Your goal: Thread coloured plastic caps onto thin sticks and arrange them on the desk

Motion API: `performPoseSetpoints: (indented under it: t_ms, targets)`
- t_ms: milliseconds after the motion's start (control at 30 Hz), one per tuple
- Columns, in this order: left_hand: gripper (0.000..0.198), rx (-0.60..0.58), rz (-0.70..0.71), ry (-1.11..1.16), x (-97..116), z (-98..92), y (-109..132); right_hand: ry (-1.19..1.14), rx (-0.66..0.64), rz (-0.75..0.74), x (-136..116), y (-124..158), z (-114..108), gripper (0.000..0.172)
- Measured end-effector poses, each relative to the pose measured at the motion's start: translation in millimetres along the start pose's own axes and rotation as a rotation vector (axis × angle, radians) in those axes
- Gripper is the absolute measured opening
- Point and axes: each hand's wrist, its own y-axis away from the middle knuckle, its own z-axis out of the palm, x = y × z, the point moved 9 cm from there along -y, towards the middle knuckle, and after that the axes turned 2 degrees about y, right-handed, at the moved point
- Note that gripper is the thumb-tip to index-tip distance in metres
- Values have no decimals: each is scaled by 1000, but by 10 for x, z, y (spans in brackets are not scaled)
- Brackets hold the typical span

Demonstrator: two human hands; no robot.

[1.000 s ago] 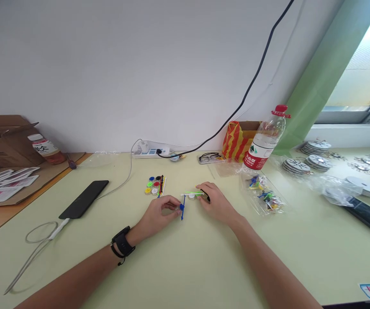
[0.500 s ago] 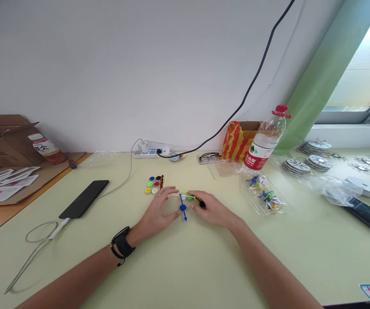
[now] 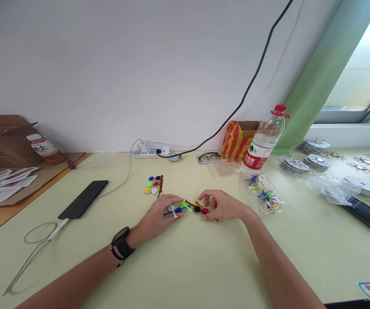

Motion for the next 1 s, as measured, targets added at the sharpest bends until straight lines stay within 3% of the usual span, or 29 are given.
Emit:
performPoseSetpoints:
  t_ms: [133, 400, 567, 767, 900, 1000]
  targets:
    - [40, 13, -2, 34, -5, -18, 7, -53, 13, -85, -90, -50, 37, 43]
    - [77, -109, 38, 39, 85, 43, 57, -100, 128, -145, -74, -119, 15, 35]
    - [67, -55, 11, 75, 71, -22, 42, -72, 167, -167, -132, -97, 7, 31]
    - [75, -205, 82, 189, 149, 77, 60, -70, 180, -187, -205, -106, 42, 31]
    - [66, -101, 27, 62, 94, 22, 60, -91, 184, -200, -237, -120, 76, 27]
    - [74, -90, -31, 13, 44, 32, 59, -110, 167, -214, -266, -120, 120, 22]
